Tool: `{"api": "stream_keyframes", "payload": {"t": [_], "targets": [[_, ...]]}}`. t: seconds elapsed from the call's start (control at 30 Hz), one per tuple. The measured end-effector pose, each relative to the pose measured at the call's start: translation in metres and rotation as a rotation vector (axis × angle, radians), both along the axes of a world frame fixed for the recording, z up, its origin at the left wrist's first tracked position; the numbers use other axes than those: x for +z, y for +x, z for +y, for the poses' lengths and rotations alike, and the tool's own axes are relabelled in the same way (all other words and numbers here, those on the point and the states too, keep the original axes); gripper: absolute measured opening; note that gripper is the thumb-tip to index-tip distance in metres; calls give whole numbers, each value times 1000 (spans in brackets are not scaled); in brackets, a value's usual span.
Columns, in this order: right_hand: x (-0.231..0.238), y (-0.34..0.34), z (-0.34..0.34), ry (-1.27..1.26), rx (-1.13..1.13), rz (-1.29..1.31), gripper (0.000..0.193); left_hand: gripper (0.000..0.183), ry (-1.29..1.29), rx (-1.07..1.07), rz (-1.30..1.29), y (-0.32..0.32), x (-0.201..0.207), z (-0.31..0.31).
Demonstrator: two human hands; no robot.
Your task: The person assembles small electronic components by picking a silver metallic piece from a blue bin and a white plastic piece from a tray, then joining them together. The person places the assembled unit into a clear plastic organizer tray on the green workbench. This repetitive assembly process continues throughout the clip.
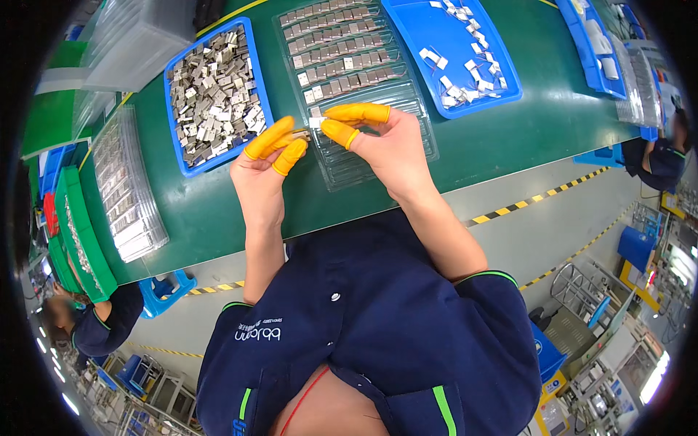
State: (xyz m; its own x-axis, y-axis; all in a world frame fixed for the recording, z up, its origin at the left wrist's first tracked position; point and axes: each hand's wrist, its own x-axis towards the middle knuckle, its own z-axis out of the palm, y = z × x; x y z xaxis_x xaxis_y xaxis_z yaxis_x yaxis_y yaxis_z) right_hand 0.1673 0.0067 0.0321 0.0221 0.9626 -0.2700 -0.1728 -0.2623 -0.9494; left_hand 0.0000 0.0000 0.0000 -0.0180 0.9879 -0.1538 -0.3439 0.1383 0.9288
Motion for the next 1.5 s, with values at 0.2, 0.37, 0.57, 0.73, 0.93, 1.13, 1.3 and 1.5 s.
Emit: {"api": "stream_keyframes", "payload": {"t": [0.2, 0.37, 0.57, 0.73, 0.93, 1.13, 1.3, 1.5], "targets": [[-1, 0, 0, -8, 62, -83, 22, 27, -70, -17, -35, -4, 0, 1], [0, 2, 0, -22, 90, -42, 21, 26, -80, -78, -80, -5, -1, 0], [0, 3, -3, -5, 51, -117, 20, 25, -96, -58, -50, -5, 0, 1], [-9, 5, -2, 24, 120, -265, 19, 25, -91, -113, -86, -6, 0, -1], [-4, 12, -2, 66, 27, -173, 18, 24, -57, -95, -27, -4, 4, -1], [0, 11, -4, 73, 130, -308, 19, 24, -43, -109, -49, -4, -1, -2], [3, 12, -6, 50, 152, -358, 20, 25, -90, -145, -31, -6, -1, -4], [6, 14, -4, 72, 183, -354, 19, 25, -119, -176, -154, -1, 4, -8]]}}
